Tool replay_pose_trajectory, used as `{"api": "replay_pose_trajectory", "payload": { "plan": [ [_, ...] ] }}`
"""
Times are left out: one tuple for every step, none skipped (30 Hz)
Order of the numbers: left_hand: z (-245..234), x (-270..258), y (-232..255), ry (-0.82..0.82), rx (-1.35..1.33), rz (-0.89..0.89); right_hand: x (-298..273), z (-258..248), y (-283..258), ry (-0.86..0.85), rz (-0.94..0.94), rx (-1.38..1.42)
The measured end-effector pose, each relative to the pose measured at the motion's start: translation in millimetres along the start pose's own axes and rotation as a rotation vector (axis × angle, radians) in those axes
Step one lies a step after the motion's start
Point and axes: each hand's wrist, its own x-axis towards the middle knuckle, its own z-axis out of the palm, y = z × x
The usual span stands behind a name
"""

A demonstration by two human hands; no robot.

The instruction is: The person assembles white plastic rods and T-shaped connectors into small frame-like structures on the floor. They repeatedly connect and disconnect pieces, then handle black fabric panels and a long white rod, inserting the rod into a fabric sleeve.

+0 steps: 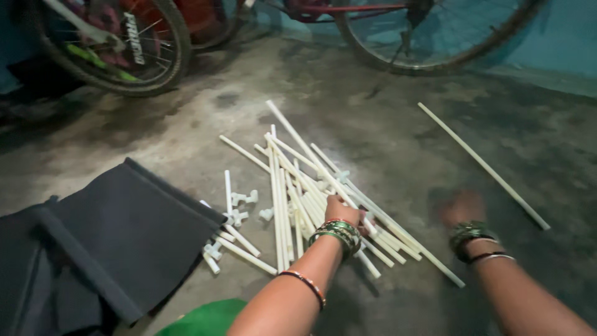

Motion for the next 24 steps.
{"api": "replay_pose_trajectory", "payload": {
  "plan": [
    [4,0,-4,-0.037,0.021,-0.021,6,9,31,0.009,0.073,0.017],
    [7,1,-10,-0.072,0.042,-0.043,9,17,58,0.017,0.144,0.032],
    [9,1,-16,-0.107,0.062,-0.066,10,21,87,0.045,0.088,-0.083],
    [12,-1,-24,-0.118,0.173,-0.025,8,26,108,0.068,0.03,-0.199],
    [14,-3,-31,-0.131,0.282,0.018,5,30,122,0.021,0.112,-0.164],
    [18,-3,-37,-0.148,0.393,0.063,1,28,138,-0.023,0.198,-0.128],
    [24,-3,-42,-0.171,0.384,0.014,-3,24,151,-0.067,0.284,-0.093],
    [30,-5,-50,-0.192,0.375,-0.038,-9,20,160,-0.063,0.284,-0.041],
    [38,-6,-57,-0.213,0.366,-0.09,-15,15,168,-0.057,0.284,0.01],
    [47,-7,-63,-0.23,0.375,-0.046,-21,7,174,-0.053,0.283,0.061],
    [57,-8,-69,-0.247,0.384,-0.002,-28,2,179,-0.11,0.272,0.082],
    [64,-7,-74,-0.261,0.39,0.044,-33,1,179,-0.164,0.254,0.104],
    [71,-4,-77,-0.262,0.417,0.011,-35,1,179,-0.218,0.235,0.127],
    [79,0,-79,-0.263,0.443,-0.023,-34,1,180,-0.237,0.243,0.127],
    [87,5,-81,-0.263,0.469,-0.057,-30,2,182,-0.256,0.25,0.126],
    [96,9,-82,-0.217,0.621,0.095,-29,6,185,-0.278,0.259,0.12],
    [104,14,-83,-0.17,0.77,0.249,-21,10,185,-0.318,0.227,0.041],
    [115,15,-87,-0.128,0.91,0.405,-10,11,187,-0.358,0.196,-0.043],
    [124,14,-92,-0.135,0.915,0.295,-3,14,189,-0.399,0.165,-0.126],
    [136,17,-92,-0.147,0.924,0.203,3,15,191,-0.398,0.21,-0.084],
    [149,22,-91,-0.158,0.932,0.111,8,17,191,-0.397,0.255,-0.041],
    [158,27,-95,-0.172,0.937,0.217,7,21,190,-0.403,0.296,-0.002],
    [166,32,-99,-0.186,0.938,0.323,8,21,190,-0.412,0.251,-0.065],
    [173,39,-105,-0.2,0.936,0.43,9,20,192,-0.422,0.204,-0.127]
  ]
}}
